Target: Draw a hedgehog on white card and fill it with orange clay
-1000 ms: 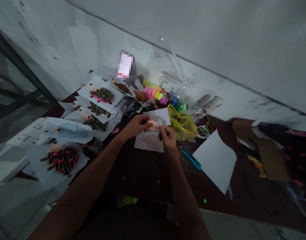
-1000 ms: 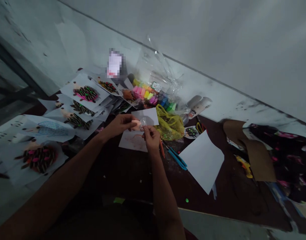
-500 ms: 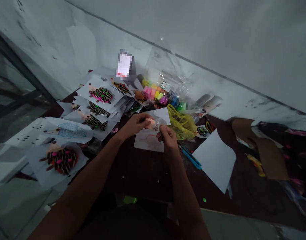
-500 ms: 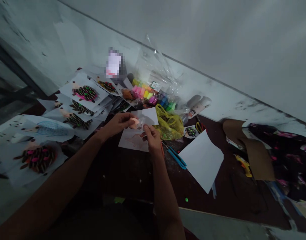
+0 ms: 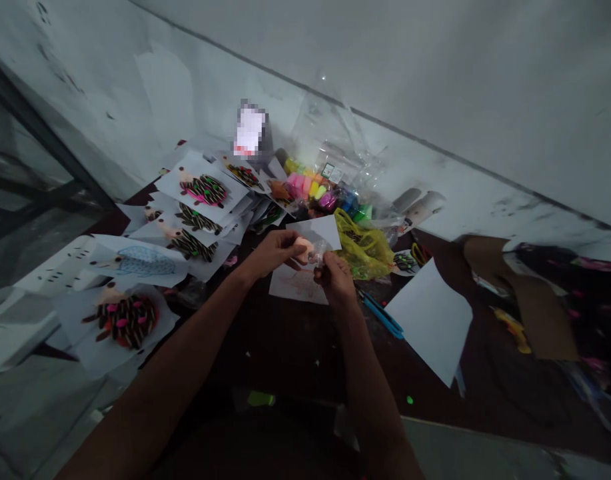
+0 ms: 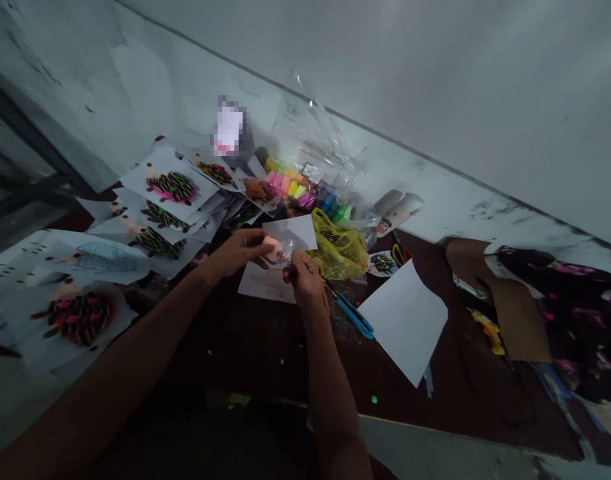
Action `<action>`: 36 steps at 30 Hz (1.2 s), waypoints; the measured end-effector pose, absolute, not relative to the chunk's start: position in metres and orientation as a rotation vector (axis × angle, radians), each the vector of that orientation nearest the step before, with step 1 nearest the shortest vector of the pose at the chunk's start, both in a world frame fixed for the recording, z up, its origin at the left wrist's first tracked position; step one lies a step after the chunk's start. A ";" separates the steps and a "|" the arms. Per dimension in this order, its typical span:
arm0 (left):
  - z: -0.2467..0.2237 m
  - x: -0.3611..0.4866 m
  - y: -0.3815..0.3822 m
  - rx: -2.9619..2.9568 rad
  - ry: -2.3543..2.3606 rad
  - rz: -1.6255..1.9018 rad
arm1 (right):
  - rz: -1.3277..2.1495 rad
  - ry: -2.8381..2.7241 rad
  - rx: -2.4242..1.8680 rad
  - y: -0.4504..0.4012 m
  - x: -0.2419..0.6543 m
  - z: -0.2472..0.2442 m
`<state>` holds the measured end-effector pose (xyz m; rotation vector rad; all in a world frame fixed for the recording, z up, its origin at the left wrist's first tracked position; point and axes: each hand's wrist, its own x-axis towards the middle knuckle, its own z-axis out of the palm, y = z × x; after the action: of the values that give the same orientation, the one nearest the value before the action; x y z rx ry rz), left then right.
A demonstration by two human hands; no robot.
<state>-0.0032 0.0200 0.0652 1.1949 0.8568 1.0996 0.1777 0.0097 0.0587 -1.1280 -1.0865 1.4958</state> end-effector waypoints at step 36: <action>0.057 0.008 0.022 0.987 0.858 1.099 | 0.594 -1.680 -1.144 0.004 0.179 0.056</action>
<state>0.0081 0.0222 0.0569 0.9869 0.8582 1.0993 0.1789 0.0042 0.0562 -1.1440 -1.6798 0.5945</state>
